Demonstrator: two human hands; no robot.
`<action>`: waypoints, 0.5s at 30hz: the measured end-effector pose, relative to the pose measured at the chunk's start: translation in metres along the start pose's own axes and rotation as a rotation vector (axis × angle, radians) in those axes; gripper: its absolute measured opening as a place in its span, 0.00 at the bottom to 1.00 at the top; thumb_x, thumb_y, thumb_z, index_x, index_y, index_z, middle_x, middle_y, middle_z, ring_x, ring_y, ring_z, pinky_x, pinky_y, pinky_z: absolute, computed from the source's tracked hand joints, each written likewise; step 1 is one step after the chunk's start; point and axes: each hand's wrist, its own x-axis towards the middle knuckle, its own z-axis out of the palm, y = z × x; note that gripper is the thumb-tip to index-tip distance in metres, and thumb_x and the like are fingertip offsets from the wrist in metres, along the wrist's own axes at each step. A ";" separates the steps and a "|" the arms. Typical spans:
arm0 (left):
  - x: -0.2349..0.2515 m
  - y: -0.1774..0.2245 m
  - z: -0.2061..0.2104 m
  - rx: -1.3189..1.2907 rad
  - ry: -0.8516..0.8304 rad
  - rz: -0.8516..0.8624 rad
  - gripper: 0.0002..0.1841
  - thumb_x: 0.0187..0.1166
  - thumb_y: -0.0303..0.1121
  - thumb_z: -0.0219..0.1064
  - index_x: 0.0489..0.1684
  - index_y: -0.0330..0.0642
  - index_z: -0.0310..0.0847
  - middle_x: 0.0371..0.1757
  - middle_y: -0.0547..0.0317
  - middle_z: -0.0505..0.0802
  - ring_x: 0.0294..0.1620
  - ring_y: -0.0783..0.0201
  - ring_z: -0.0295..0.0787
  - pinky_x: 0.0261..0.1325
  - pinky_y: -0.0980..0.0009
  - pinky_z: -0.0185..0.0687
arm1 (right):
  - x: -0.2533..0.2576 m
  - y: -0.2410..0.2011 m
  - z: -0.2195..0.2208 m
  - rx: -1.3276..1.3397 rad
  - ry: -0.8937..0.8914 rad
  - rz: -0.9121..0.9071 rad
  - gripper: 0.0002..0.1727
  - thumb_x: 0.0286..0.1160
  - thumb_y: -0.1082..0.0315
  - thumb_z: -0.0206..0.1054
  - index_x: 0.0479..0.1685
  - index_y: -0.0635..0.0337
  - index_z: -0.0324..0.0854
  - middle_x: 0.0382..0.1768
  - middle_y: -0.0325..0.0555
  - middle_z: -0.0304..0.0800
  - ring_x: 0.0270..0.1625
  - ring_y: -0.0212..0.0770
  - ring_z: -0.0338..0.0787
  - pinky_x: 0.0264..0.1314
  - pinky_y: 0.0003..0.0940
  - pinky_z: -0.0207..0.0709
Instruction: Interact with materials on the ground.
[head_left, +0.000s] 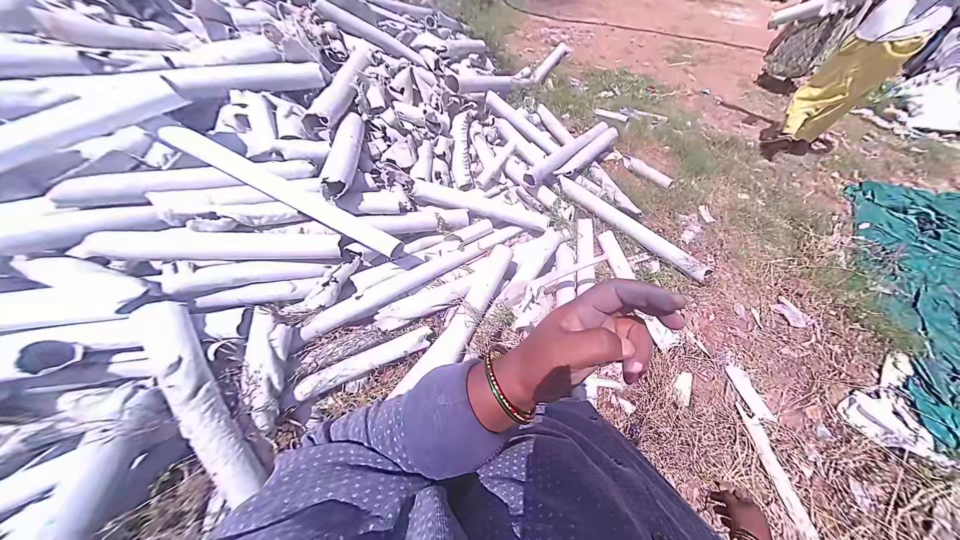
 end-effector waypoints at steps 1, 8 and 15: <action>0.000 -0.001 0.000 0.013 0.001 -0.006 0.18 0.78 0.26 0.57 0.60 0.56 0.83 0.45 0.72 0.93 0.35 0.82 0.83 0.38 0.82 0.77 | -0.006 -0.022 -0.003 0.042 0.022 -0.089 0.17 0.93 0.71 0.52 0.66 0.74 0.78 0.48 0.63 0.90 0.38 0.45 0.88 0.44 0.44 0.80; 0.001 -0.017 0.002 0.202 0.071 -0.083 0.20 0.78 0.26 0.55 0.66 0.52 0.80 0.53 0.75 0.92 0.40 0.82 0.85 0.45 0.81 0.82 | -0.124 -0.186 -0.024 0.394 -0.008 -1.031 0.08 0.74 0.68 0.61 0.44 0.59 0.84 0.36 0.23 0.90 0.36 0.14 0.86 0.45 0.15 0.83; -0.021 -0.067 -0.008 0.325 0.171 -0.382 0.27 0.73 0.27 0.58 0.75 0.43 0.70 0.61 0.72 0.89 0.35 0.83 0.84 0.42 0.81 0.82 | -0.175 -0.236 0.003 0.133 -0.130 -1.708 0.08 0.78 0.65 0.69 0.41 0.60 0.88 0.42 0.49 0.94 0.47 0.31 0.92 0.54 0.21 0.84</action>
